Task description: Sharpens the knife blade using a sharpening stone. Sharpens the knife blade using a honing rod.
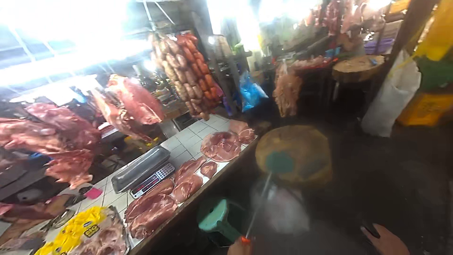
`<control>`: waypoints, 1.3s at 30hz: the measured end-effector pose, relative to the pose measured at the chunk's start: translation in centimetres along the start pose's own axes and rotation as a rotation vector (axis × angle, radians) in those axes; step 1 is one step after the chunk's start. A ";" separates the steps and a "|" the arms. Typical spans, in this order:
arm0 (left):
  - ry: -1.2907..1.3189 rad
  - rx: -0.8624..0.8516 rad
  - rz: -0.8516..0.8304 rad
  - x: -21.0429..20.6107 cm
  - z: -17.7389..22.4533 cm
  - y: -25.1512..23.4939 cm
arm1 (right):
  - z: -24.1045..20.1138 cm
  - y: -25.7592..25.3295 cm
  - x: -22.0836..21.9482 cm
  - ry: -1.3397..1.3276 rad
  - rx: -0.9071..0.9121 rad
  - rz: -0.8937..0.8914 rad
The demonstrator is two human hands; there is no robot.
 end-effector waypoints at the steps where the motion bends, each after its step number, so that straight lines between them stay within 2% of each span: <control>1: 0.028 -0.078 0.125 -0.1 0.4 -1.5 | -1.7 1.0 0.1 -0.029 0.096 -0.017; 2: 0.065 -0.127 0.201 -0.5 0.9 -3.3 | -3.6 2.0 -0.1 -0.057 0.192 -0.035; 3: 0.098 -0.124 0.205 -1.0 1.4 -5.1 | -5.5 2.9 -0.6 -0.072 0.282 -0.061; 5: 0.172 -0.042 0.107 -2.3 2.5 -8.0 | -9.0 4.7 -2.1 -0.052 0.415 -0.169; 7: 0.235 -0.033 0.081 -3.8 3.8 -9.8 | -11.8 6.5 -3.6 -0.021 0.469 -0.301; 10: 0.292 -0.119 0.107 -5.7 6.4 -11.3 | -16.1 8.7 -4.1 -0.051 0.490 -0.454; 14: 0.374 -0.302 0.168 -7.0 9.6 -12.3 | -23.2 11.5 0.6 -0.290 0.464 -0.550; 18: 0.441 -0.404 0.241 -6.5 12.1 -12.7 | -28.5 13.2 5.9 -0.589 0.576 -0.440; 20: 0.453 -0.429 0.275 -6.6 12.3 -13.1 | -27.8 12.9 4.8 -0.622 0.605 -0.354; 23: 0.484 -0.427 0.295 -6.7 12.1 -13.6 | -22.7 11.5 -0.4 -0.416 0.505 -0.335; 25: 0.504 -0.427 0.306 -6.4 12.1 -13.9 | -19.9 10.5 -2.3 -0.292 0.432 -0.346; 27: 0.525 -0.439 0.313 -6.1 12.8 -14.5 | -20.8 10.7 -0.3 -0.315 0.445 -0.301; 29: 0.540 -0.452 0.317 -6.2 13.3 -14.7 | -23.4 11.9 3.2 -0.439 0.540 -0.196; 31: 0.534 -0.478 0.331 -6.4 13.5 -14.8 | -24.3 12.5 4.5 -0.529 0.637 -0.077; 33: 0.540 -0.496 0.352 -6.0 13.6 -15.3 | -22.3 11.6 2.2 -0.430 0.588 -0.089; 36: 0.560 -0.496 0.369 -4.9 13.5 -15.8 | -17.1 9.4 -2.6 -0.215 0.402 -0.252; 37: 0.560 -0.498 0.375 -4.6 13.6 -16.0 | -16.7 9.1 -2.6 -0.216 0.393 -0.247; 39: 0.566 -0.499 0.391 -3.8 14.1 -16.5 | -18.6 9.4 -0.1 -0.311 0.449 -0.153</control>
Point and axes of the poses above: each hand's wrist, its own y-axis away from the middle knuckle, its own x-axis out of the back of the hand, z = x × y, the point moved 6 cm from there along -y, towards the middle knuckle, and after that the axes turned 10 degrees about -x, right-handed, at the moved point
